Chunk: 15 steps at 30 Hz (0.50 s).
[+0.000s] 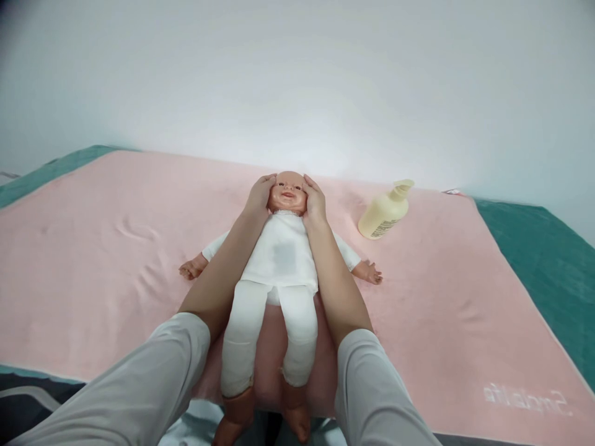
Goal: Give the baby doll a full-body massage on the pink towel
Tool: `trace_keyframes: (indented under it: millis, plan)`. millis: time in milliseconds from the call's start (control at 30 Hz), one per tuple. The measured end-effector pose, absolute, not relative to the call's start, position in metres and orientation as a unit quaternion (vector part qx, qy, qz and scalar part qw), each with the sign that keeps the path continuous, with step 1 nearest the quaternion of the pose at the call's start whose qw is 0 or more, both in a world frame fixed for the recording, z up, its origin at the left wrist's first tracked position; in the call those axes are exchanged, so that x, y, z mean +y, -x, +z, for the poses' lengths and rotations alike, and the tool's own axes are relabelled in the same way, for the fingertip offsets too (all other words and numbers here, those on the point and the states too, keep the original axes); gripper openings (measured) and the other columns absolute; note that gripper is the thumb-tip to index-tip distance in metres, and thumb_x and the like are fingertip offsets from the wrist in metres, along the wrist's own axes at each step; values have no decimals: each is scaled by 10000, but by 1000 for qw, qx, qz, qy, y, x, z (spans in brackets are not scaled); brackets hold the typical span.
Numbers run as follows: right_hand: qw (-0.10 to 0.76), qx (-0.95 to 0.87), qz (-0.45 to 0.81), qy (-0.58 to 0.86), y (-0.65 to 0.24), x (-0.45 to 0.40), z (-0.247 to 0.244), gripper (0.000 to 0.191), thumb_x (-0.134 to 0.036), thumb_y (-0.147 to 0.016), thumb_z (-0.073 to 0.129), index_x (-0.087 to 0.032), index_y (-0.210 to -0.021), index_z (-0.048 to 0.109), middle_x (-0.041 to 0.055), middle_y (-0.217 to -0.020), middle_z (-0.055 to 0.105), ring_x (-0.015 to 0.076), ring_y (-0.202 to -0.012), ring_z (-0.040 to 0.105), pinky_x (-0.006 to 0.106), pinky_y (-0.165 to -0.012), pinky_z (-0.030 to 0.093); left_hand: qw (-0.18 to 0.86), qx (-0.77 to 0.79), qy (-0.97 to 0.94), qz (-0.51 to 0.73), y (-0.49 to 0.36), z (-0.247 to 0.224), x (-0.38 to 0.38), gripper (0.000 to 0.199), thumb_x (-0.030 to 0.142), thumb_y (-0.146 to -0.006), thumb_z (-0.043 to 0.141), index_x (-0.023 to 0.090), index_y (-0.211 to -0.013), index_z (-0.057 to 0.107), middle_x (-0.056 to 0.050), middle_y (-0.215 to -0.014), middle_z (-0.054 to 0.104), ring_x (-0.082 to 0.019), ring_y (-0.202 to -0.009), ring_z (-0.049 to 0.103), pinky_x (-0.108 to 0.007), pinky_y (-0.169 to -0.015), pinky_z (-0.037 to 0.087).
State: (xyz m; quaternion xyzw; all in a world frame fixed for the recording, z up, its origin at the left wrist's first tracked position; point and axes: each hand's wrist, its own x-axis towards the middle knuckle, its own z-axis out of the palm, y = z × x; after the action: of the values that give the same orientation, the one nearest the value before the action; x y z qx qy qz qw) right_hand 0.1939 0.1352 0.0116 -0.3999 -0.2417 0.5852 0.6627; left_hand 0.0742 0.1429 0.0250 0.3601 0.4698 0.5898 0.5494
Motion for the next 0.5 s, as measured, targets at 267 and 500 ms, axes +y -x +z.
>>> trace_keyframes:
  millis: [267,500]
  plan:
    - [668,-222,589,397,-192,134,15,367,-187,-744,606,-208,-1109,640,32,-1070,717,175,-974,688,407,-985,548,548,497,-342,579,-76,32,140,209,201,-890,498,178,-1069,605,-77,-1079,677,-194,-1029,659,-326,-926,528]
    - [679,-258,562,395,-190,125,19,301,-247,-722,702,-205,-1013,639,8,-977,712,165,-970,684,358,-967,551,554,439,-368,604,-76,27,139,232,329,-839,654,151,-978,606,-113,-1038,691,-215,-1001,667,-337,-898,533]
